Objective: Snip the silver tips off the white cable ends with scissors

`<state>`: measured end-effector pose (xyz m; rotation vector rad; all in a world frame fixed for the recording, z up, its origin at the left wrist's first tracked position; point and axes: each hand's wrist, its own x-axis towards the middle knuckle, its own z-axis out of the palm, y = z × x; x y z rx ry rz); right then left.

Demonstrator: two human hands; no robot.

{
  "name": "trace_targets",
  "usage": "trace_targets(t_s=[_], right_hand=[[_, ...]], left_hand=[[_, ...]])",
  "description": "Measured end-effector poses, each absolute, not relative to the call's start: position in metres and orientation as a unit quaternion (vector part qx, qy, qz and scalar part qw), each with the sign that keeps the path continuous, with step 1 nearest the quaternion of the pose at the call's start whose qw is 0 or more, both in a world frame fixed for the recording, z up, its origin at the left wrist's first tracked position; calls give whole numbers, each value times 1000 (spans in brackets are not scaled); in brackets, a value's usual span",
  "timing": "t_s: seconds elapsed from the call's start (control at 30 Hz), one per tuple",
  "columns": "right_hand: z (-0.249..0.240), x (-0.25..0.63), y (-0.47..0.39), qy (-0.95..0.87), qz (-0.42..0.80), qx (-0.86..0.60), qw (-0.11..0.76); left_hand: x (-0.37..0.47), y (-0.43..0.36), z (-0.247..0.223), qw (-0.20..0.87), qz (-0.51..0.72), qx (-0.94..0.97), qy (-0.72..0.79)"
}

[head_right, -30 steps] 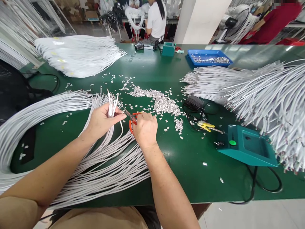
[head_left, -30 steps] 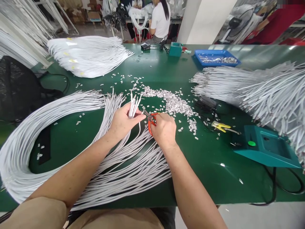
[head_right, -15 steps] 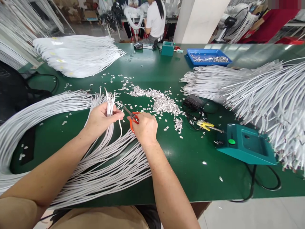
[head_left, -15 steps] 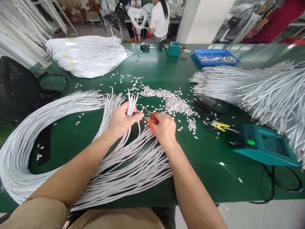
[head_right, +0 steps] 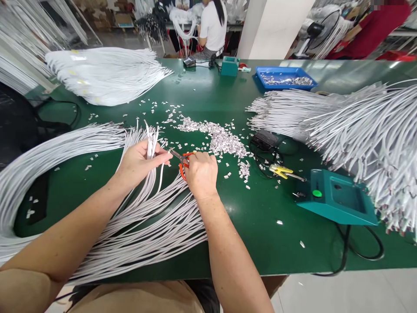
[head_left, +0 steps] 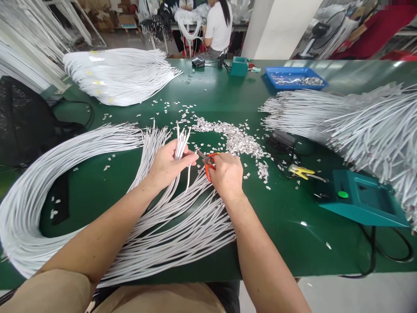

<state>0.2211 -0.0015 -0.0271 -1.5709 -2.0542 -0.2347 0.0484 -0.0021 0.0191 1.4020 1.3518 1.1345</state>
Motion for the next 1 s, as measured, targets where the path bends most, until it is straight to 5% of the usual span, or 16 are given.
trace_targets(t_s=[0.3, 0.53, 0.7, 1.0], right_hand=[[-20, 226, -1, -758, -16, -590, 279], [-8, 217, -2, -573, 372, -543, 489], [-3, 211, -6, -445, 558, -454, 533], [-4, 205, -8, -472, 444, -492, 581]], left_hand=[[48, -3, 22, 350, 430, 606, 571], [46, -2, 19, 329, 415, 626, 572], [52, -7, 18, 298, 397, 650, 575], [55, -9, 17, 341, 407, 656, 536]])
